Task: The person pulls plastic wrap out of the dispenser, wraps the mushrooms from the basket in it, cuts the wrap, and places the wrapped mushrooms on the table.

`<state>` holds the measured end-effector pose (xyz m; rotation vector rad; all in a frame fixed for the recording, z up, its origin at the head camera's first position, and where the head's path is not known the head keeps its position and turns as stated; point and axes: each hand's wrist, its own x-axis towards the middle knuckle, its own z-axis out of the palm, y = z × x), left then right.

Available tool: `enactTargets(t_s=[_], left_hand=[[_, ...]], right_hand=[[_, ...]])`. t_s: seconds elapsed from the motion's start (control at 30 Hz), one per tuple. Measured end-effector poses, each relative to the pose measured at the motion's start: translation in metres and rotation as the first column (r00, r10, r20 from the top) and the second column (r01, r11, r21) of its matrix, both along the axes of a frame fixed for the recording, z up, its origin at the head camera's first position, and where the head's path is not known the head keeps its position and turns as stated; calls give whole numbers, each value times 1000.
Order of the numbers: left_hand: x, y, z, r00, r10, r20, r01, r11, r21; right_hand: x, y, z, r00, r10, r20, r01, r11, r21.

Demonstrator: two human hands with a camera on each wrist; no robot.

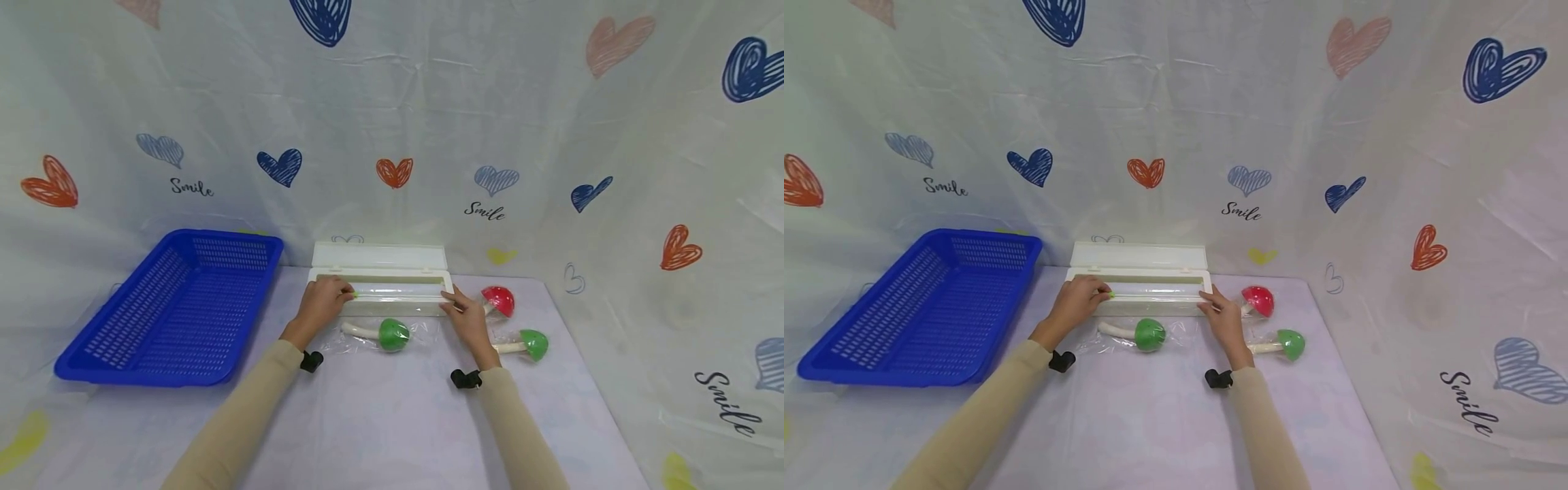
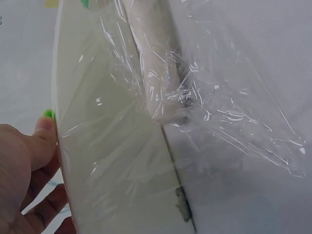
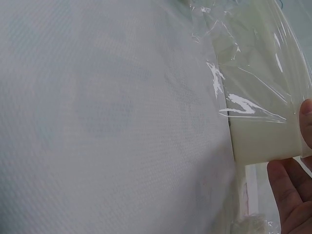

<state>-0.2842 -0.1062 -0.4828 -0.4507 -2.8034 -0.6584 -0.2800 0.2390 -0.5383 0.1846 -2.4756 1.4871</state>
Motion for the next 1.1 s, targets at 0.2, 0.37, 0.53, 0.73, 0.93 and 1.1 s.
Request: enactTargets(t_s=[0.2,0.37,0.53,0.73,0.93,1.1], left_hand=[[1,-2,0,999,34,-9,-34,999,-11],[3,-5,-1,998,55,-32,-55,998,5],[7,-7,0,996,89,-22,-89,996,4],[9,-7,0,990,143,8,-143,990,-13],[11,-6,-1,984,181,-5,-181,984,-3],[13,-9,-2,979,201,14,-202,978,46]], right_hand=[[0,1,0,1000,-1,6,1,1000,-6],[-1,3,0,1000,-2,15,2,1000,-5],[0,1,0,1000,3,-13,-3,1000,-12],[-1,1,-3,1000,10,-19,-10,1000,-19],[-1,2,-2,1000,17,-25,-18,999,-35],[-2,5,-2,999,29,-23,-30,999,-35]])
